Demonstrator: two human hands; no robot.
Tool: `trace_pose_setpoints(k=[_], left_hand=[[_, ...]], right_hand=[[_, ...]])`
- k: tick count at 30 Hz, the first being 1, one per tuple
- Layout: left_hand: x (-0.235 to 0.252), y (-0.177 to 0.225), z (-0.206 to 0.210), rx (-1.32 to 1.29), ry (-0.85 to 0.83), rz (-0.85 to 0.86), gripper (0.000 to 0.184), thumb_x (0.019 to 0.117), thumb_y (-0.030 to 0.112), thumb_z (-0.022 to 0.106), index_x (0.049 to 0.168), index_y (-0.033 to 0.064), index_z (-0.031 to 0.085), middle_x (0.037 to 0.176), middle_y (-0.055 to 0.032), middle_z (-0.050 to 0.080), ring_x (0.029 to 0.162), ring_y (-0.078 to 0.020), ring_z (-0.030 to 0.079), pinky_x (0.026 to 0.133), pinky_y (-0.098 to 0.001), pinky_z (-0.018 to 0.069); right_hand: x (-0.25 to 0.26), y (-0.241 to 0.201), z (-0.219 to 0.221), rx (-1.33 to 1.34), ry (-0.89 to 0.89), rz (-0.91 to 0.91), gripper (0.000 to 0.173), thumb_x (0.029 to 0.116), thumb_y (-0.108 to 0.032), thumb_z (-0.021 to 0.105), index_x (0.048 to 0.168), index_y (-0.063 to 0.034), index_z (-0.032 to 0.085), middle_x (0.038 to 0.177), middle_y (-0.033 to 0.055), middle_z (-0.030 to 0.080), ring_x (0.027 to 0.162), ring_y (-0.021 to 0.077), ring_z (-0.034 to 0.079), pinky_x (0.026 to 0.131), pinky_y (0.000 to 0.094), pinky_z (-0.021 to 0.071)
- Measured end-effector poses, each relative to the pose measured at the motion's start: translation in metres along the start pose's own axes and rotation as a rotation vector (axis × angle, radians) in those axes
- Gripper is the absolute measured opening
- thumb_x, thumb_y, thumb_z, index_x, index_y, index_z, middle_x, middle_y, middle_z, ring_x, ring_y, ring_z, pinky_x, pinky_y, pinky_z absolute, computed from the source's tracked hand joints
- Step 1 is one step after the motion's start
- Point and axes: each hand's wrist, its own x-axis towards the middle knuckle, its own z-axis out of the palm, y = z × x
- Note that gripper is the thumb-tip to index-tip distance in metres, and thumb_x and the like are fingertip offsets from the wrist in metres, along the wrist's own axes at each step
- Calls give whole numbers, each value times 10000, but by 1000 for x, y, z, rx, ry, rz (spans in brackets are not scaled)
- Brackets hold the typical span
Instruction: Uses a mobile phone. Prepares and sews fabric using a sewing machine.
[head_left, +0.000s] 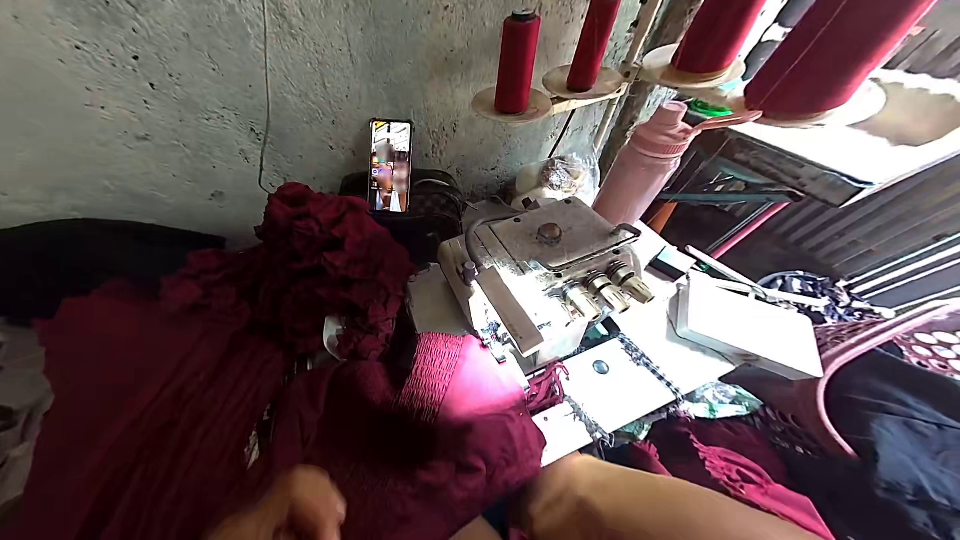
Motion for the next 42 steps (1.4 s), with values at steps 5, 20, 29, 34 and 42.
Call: trace_pose_setpoints(k=[5, 20, 29, 34, 42], left_hand=[[63, -38, 63, 670, 369, 105, 432, 1080, 439, 407, 1318, 134, 600, 1425, -58, 596, 1397, -188, 481, 1184, -512, 296], [89, -58, 106, 625, 200, 153, 409, 850, 630, 658, 812, 241, 779, 587, 97, 490, 615, -38, 451, 615, -225, 359], [91, -46, 140, 573, 141, 200, 334, 994, 125, 406, 1202, 51, 657, 973, -81, 719, 899, -183, 687, 884, -353, 535], [87, -41, 124, 642, 261, 160, 438, 1003, 529, 534, 942, 165, 770, 732, -5, 709, 651, -142, 620, 622, -306, 474], [150, -83, 101, 718, 193, -16, 320, 859, 432, 715, 839, 114, 742, 1055, -37, 718, 857, -178, 718, 638, -410, 587]], right_hand=[[46, 35, 35, -446, 693, 147, 247, 919, -335, 702, 821, -109, 694, 651, 7, 635, 550, 124, 614, 457, 329, 476], [-4, 39, 16, -2, 662, 347, 248, 897, -351, 744, 873, -104, 745, 707, -61, 665, 613, -71, 538, 556, 131, 422], [4, 38, 23, 92, 876, 308, 191, 893, -283, 760, 871, -94, 740, 753, -90, 692, 665, -122, 566, 609, 68, 454], [-4, 32, 22, 131, 871, 261, 156, 951, -195, 693, 937, -46, 735, 773, -56, 690, 640, -115, 538, 599, 67, 438], [30, 83, 20, -425, 1213, 401, 221, 880, -302, 710, 776, -108, 722, 735, -14, 643, 617, 19, 580, 555, 188, 494]])
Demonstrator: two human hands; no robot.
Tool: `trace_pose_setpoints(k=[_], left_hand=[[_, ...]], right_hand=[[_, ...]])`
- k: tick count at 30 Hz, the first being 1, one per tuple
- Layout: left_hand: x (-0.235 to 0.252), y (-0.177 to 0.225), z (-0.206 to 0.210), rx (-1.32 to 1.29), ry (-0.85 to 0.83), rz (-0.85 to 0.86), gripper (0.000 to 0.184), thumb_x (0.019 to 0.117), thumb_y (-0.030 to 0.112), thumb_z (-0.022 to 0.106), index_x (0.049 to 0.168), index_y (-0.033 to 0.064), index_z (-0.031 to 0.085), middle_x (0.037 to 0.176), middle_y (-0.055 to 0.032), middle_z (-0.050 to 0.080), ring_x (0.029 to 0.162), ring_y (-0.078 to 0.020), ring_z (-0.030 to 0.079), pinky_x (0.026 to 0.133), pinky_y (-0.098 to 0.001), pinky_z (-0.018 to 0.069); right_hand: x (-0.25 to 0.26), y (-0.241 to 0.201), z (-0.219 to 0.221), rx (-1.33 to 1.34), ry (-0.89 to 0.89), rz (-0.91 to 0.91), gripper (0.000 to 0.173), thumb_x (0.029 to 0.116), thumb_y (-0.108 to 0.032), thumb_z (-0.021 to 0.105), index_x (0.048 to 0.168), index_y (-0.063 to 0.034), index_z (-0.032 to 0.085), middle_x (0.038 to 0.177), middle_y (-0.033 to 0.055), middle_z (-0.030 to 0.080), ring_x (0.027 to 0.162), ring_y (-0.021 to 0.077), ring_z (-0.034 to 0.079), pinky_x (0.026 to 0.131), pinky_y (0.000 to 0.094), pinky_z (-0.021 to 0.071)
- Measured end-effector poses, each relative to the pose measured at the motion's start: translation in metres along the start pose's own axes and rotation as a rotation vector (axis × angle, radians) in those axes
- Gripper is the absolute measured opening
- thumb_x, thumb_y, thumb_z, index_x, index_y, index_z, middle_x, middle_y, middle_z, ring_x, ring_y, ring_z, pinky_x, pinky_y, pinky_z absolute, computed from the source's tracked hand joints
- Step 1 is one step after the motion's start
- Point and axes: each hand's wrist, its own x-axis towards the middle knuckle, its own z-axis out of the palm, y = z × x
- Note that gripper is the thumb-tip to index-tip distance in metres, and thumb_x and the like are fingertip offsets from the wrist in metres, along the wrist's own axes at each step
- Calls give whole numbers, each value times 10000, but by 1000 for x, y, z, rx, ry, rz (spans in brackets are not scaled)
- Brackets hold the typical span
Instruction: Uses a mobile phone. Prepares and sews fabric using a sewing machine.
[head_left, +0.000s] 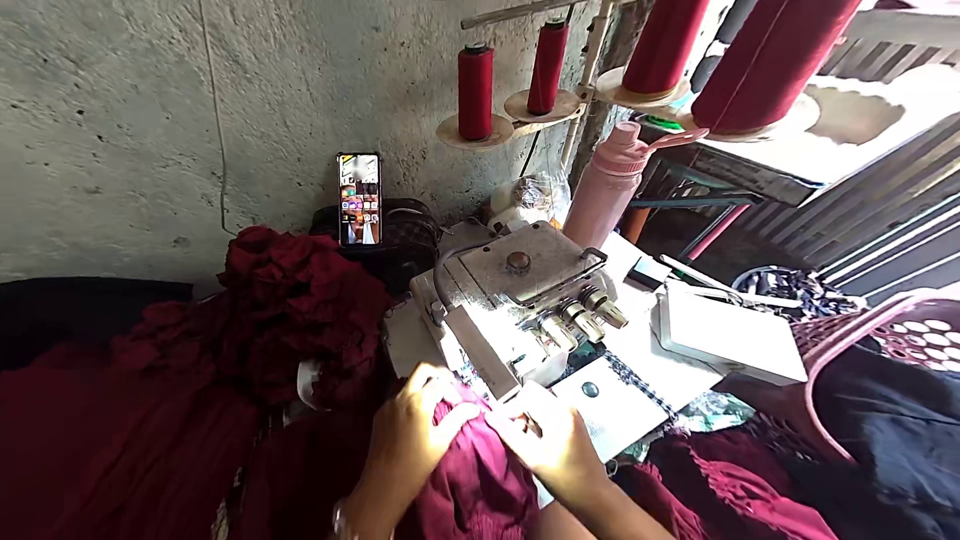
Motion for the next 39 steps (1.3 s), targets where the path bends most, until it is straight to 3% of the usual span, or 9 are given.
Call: trace_pose_setpoints(k=[5, 11, 16, 20, 22, 27, 31, 35, 39], left_hand=[[-33, 10, 10, -94, 161, -54, 300, 824, 433, 727, 777, 139, 696, 978, 11, 676, 867, -18, 650, 664, -174, 522], [-33, 13, 9, -198, 191, -51, 289, 841, 389, 747, 785, 114, 682, 982, -5, 660, 941, 21, 619, 785, -106, 495], [-29, 18, 5, -203, 189, -70, 214, 831, 339, 741, 779, 141, 678, 968, 29, 666, 936, 25, 625, 776, -123, 509], [-26, 29, 3, -29, 187, -112, 275, 811, 363, 710, 866, 106, 628, 847, 5, 663, 723, -45, 595, 599, -194, 454], [-23, 36, 0, 41, 119, -115, 353, 832, 383, 681, 936, 46, 699, 853, -58, 696, 666, -133, 622, 544, -291, 474], [-18, 35, 5, 3, 38, -127, 279, 868, 368, 619, 786, 138, 753, 833, 10, 658, 744, -95, 650, 568, -281, 500], [-18, 33, 5, 4, 47, -147, 294, 910, 336, 580, 785, 138, 760, 797, 17, 676, 722, -83, 651, 579, -287, 499], [-18, 34, 7, 43, 74, -151, 296, 913, 319, 563, 811, 141, 777, 789, 11, 691, 711, -101, 668, 561, -313, 498], [-18, 36, 9, 57, 114, -171, 267, 893, 341, 589, 837, 143, 759, 768, 19, 682, 660, -85, 641, 540, -295, 470]], right_hand=[[-14, 3, -6, 184, 3, 35, 165, 824, -248, 773, 772, -111, 697, 759, -42, 619, 646, -52, 534, 572, 90, 439], [-7, -3, -5, 275, -35, 29, 125, 828, -186, 779, 795, -83, 716, 999, 8, 722, 755, -43, 615, 638, 105, 509], [-8, -2, -2, 346, -4, 10, 73, 825, -124, 750, 795, -76, 705, 871, -5, 736, 800, -19, 665, 697, 125, 541], [-8, -3, -6, 478, 53, 49, 181, 757, -54, 793, 837, -98, 637, 819, -60, 702, 650, -94, 549, 569, 58, 427], [-5, -7, -13, 509, 44, 96, 278, 755, -51, 799, 913, -120, 581, 831, -92, 682, 616, -111, 497, 541, 49, 385], [-4, -4, -9, 577, 40, 177, 373, 737, -17, 805, 977, -110, 535, 838, -81, 694, 607, -86, 530, 541, 66, 412], [-7, -3, -1, 602, 58, 190, 337, 753, 2, 787, 960, -108, 546, 847, -64, 694, 601, -80, 520, 525, 71, 397], [-11, 1, 5, 602, 84, 122, 192, 773, 18, 757, 873, -95, 639, 839, -57, 679, 679, -68, 568, 588, 75, 457], [-15, 7, 5, 490, 86, -40, 131, 822, 7, 695, 876, -92, 761, 919, -1, 707, 925, 22, 663, 821, 141, 550]])
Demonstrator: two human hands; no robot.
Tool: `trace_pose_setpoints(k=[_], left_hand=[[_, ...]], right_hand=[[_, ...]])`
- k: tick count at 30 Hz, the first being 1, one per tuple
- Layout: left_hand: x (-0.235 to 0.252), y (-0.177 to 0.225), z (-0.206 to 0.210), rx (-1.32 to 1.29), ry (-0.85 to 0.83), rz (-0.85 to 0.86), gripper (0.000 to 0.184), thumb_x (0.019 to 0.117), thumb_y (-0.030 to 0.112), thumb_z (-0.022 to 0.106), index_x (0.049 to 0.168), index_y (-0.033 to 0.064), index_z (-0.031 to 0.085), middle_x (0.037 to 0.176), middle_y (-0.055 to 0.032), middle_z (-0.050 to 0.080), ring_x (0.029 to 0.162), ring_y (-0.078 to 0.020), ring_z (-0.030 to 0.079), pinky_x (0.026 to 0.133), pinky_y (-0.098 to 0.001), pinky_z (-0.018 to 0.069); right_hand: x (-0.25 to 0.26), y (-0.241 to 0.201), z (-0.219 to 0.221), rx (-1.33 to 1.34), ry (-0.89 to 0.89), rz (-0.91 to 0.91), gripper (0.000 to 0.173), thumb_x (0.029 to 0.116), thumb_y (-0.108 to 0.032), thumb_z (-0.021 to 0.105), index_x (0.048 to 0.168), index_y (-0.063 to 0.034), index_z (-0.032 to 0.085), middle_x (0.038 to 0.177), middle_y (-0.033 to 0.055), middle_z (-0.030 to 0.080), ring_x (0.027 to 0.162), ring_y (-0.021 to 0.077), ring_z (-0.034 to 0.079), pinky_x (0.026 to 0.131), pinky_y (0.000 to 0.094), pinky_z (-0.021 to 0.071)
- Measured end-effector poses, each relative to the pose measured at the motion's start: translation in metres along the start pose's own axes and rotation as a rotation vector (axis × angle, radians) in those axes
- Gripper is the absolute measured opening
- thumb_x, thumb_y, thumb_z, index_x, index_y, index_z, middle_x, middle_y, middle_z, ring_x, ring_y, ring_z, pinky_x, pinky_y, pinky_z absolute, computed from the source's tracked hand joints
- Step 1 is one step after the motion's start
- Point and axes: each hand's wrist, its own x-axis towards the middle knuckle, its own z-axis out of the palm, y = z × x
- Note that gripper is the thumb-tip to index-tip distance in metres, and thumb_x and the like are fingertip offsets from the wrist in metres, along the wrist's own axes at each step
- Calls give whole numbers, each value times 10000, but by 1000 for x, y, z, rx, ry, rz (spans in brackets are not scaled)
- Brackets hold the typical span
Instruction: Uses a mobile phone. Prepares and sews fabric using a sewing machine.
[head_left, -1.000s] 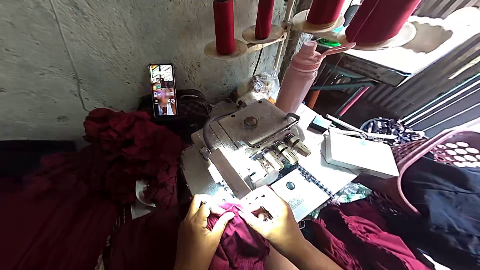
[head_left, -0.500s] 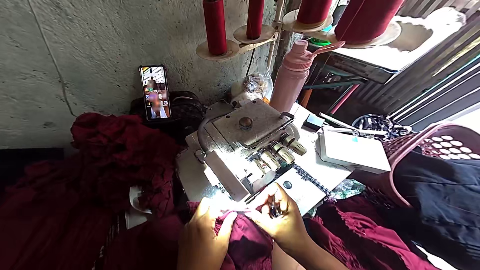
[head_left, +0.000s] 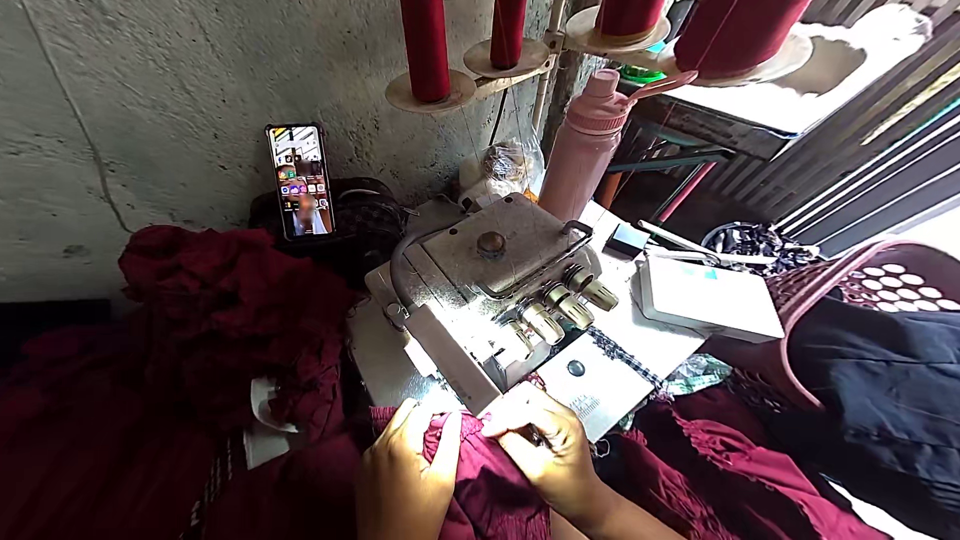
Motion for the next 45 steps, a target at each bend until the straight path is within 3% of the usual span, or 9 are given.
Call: trace_pose_setpoints(k=[2, 7, 14, 18, 25, 33, 36, 40, 45], left_hand=[[0, 2, 0, -8, 2, -26, 244, 879, 338, 601, 887, 139, 742, 791, 18, 710, 657, -82, 642, 548, -297, 467], [0, 8, 4, 122, 87, 3, 259, 845, 333, 608, 836, 109, 737, 824, -45, 710, 689, -184, 679, 535, -366, 488], [14, 3, 11, 224, 137, -14, 346, 785, 433, 576, 788, 131, 745, 1075, -90, 692, 1004, -342, 598, 783, -561, 361], [24, 1, 11, 196, 102, -54, 417, 761, 445, 583, 842, 66, 737, 1136, -194, 683, 1139, -445, 573, 846, -640, 347], [27, -7, 9, 104, -9, -67, 551, 785, 428, 599, 1024, -54, 718, 1283, -330, 602, 1262, -585, 462, 967, -725, 290], [25, -11, 9, 112, -24, -27, 673, 762, 601, 580, 961, -28, 709, 1259, -291, 627, 1294, -540, 468, 1040, -767, 182], [28, -14, 10, 129, -26, -15, 703, 770, 599, 566, 1012, -45, 712, 1245, -284, 638, 1297, -550, 473, 1056, -788, 149], [35, -40, 8, -107, -107, -50, 607, 918, 399, 491, 1244, -90, 643, 1458, -285, 528, 1472, -468, 350, 1149, -759, 56], [53, -48, 11, -14, -13, 28, 410, 850, 420, 604, 931, 55, 773, 1262, -175, 700, 1360, -436, 517, 1051, -791, 229]], right_hand=[[-1, 3, 2, -73, -3, -67, 151, 859, -14, 674, 936, -97, 773, 954, 15, 696, 952, 36, 658, 845, 149, 549], [1, 4, 7, -211, 47, -48, 92, 881, -95, 694, 940, -67, 760, 913, 11, 634, 788, -42, 568, 686, 65, 474], [9, 0, 3, -335, 20, 42, 159, 851, -180, 699, 944, -111, 809, 745, -44, 605, 670, -55, 528, 614, 80, 434], [19, -1, 5, -340, -7, 103, 182, 865, -211, 678, 967, -114, 793, 762, -43, 707, 650, -43, 586, 611, 125, 478], [22, 5, 10, -272, 36, 173, 164, 844, -232, 707, 848, -84, 636, 628, -59, 502, 542, -42, 426, 512, 107, 349], [22, 4, 16, -253, 25, 215, 134, 851, -201, 695, 875, -98, 614, 723, -35, 608, 614, -30, 525, 559, 126, 428], [24, 5, 17, -252, 36, 220, 138, 856, -204, 691, 852, -97, 604, 712, -31, 583, 615, -21, 514, 561, 134, 420], [23, 5, 18, -206, 39, 232, 141, 865, -198, 695, 868, -87, 607, 733, -34, 583, 642, -32, 521, 585, 120, 432], [23, 3, 18, -164, 41, 235, 134, 859, -175, 695, 870, -89, 593, 717, -56, 544, 630, -62, 486, 583, 91, 407]])
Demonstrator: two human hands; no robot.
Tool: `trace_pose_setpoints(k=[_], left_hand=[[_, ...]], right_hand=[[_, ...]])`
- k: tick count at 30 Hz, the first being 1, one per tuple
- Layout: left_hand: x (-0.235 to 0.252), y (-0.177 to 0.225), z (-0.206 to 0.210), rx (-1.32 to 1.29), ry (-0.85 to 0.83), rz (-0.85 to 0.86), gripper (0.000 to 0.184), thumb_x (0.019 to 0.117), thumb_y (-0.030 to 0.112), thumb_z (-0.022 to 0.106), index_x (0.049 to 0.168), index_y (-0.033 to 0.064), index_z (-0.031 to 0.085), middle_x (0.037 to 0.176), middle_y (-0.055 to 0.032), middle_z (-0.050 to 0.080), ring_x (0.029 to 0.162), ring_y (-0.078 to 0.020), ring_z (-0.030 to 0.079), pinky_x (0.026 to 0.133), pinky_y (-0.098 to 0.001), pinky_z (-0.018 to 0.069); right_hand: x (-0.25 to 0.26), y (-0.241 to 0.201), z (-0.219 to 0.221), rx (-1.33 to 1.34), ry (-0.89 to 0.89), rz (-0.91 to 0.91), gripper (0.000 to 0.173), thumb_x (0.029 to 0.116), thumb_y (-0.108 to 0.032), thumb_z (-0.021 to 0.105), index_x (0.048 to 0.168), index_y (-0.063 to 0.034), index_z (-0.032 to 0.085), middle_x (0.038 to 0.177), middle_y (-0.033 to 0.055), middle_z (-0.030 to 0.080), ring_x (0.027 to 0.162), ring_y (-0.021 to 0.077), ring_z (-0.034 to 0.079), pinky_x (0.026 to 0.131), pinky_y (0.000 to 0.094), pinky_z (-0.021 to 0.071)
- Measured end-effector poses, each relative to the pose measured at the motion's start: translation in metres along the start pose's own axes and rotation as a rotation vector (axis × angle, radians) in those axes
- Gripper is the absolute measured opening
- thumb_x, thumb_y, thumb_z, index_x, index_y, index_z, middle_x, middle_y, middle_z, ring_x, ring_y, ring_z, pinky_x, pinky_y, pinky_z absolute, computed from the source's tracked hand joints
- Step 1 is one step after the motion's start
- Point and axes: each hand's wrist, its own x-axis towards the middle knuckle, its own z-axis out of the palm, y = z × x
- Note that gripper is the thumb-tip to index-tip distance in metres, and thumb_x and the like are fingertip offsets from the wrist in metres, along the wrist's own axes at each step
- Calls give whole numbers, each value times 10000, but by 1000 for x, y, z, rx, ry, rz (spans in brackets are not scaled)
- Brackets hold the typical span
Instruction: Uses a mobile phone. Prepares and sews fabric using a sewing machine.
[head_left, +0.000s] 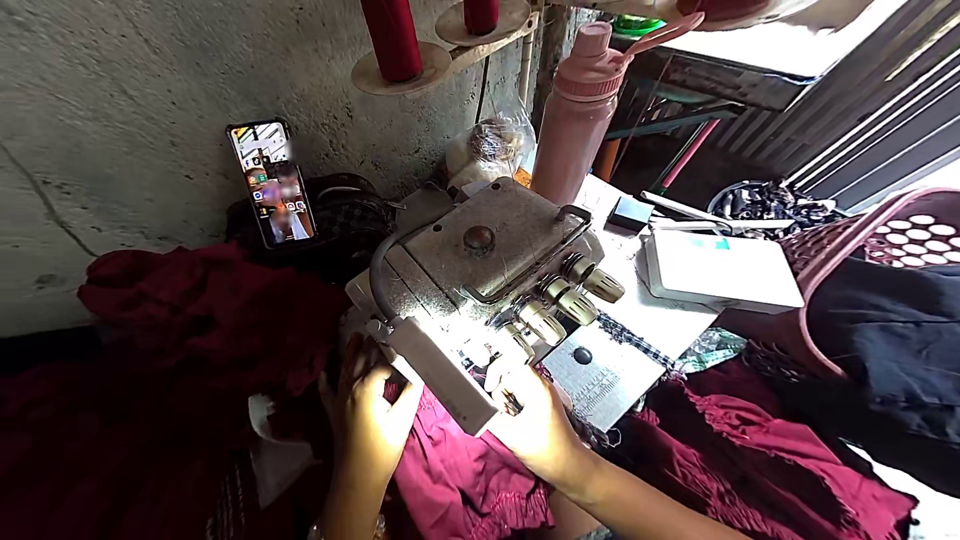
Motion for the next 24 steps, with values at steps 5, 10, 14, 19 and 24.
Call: trace_pose_setpoints(k=[5, 10, 14, 19, 24], left_hand=[[3, 16, -2, 178, 10, 49, 344, 896, 212, 538, 1037, -28, 740, 1226, -240, 693, 1257, -463, 596, 1025, -678, 411], [-3, 19, 11, 84, 162, -2, 324, 922, 84, 468, 1067, -132, 662, 1201, -334, 654, 1203, -465, 618, 1028, -539, 472], [-6, 19, 12, -57, 237, -61, 253, 966, 119, 464, 1059, -30, 646, 1125, -213, 679, 1149, -342, 630, 953, -571, 445], [-9, 16, 6, -364, 172, -220, 272, 1028, 194, 453, 1131, 9, 623, 1039, -89, 646, 1056, -177, 585, 959, -507, 377], [-2, 19, -1, -700, 115, -295, 168, 1040, 87, 441, 1096, 8, 578, 902, 33, 636, 868, 24, 625, 854, -199, 526]], right_hand=[[0, 0, 0, 10, -7, -1, 123, 858, -156, 698, 883, -88, 598, 717, -65, 540, 632, -66, 485, 583, 88, 408], [-6, 1, -3, 9, -35, -38, 127, 864, -131, 696, 928, -66, 608, 724, -64, 556, 633, -71, 494, 587, 74, 417], [-13, 0, -50, -92, -6, -284, 117, 985, -253, 668, 1041, -155, 637, 923, -90, 660, 805, -71, 605, 707, 94, 514], [86, 16, -154, -284, 261, -147, 246, 1081, -269, 487, 1132, -77, 632, 933, -109, 632, 676, -77, 546, 601, 148, 482], [181, 32, -146, -496, -67, 307, 322, 1060, -252, 567, 934, 23, 677, 739, 76, 580, 652, 128, 499, 664, 409, 441]])
